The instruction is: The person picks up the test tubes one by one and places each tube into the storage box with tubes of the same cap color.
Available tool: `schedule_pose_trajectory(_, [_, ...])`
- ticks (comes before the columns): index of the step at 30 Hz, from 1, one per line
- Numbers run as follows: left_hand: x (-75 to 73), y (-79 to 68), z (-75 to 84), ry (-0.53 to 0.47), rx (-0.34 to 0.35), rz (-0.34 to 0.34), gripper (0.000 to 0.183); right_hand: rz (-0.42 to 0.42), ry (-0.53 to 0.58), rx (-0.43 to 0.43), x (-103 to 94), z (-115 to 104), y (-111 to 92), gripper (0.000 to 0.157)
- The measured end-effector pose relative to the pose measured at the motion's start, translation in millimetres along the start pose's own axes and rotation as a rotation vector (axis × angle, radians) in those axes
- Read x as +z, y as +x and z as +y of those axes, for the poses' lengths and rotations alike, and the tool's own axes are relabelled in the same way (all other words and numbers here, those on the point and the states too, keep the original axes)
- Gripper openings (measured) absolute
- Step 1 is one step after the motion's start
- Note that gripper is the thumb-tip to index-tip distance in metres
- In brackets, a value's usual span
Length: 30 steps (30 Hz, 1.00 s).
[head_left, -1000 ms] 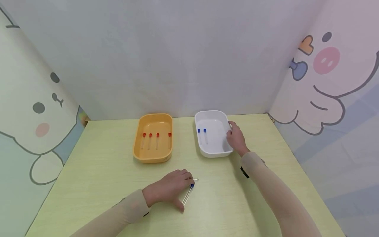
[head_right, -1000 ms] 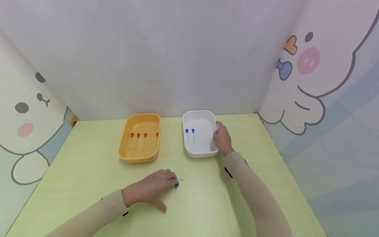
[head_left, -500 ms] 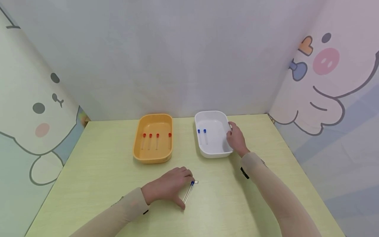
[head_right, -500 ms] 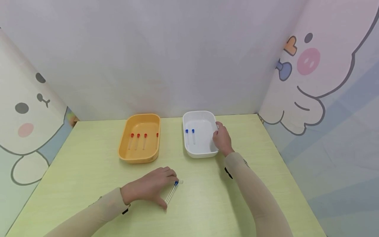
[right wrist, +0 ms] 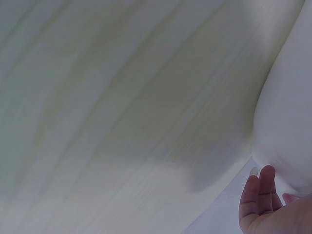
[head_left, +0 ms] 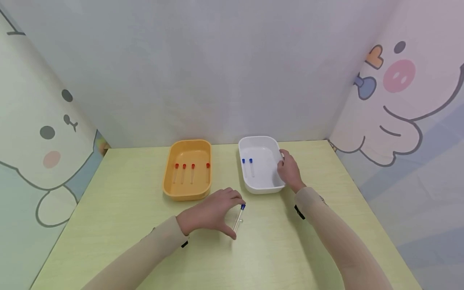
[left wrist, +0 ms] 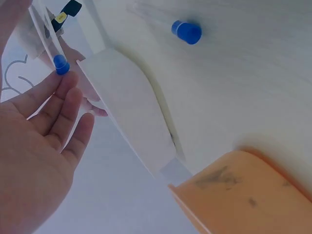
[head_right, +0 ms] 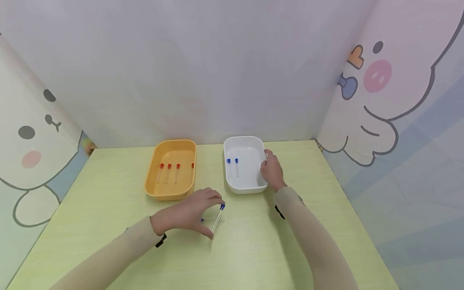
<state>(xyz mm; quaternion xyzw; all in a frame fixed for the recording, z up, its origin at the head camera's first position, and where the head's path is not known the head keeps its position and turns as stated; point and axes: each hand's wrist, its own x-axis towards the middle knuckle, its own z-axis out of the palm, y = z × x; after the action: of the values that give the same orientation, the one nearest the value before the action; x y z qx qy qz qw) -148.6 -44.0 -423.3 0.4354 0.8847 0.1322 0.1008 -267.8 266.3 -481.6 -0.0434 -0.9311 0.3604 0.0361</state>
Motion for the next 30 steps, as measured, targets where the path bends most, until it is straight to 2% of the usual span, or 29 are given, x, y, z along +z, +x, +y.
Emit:
schedule_pose_trajectory(7, [-15.3, 13.2, -1.8, -0.034, -0.021, 0.041, 0.092, 0.003, 0.008, -0.002, 0.6, 1.2, 0.2, 0.054])
schedule_pose_trajectory(13, [-22.9, 20.8, -8.2, -0.076, -0.054, 0.080, 0.095, 0.011, -0.010, -0.005, 1.4, 1.3, 0.7, 0.053])
schedule_pose_trajectory(19, [-22.7, 31.0, -18.6, -0.090, -0.110, 0.112, 0.096, 0.003, -0.005, 0.002, 1.2, 0.9, 0.5, 0.053])
schedule_pose_trajectory(26, [-27.1, 48.5, -26.3, -0.118, -0.120, 0.148, 0.097, -0.002, -0.002, 0.009, -0.2, -0.2, -0.1, 0.054])
schedule_pose_trajectory(30, [-30.4, 59.6, -28.4, -0.099, -0.127, 0.169, 0.097, 0.000, 0.006, 0.008, -0.3, 0.0, -0.2, 0.054])
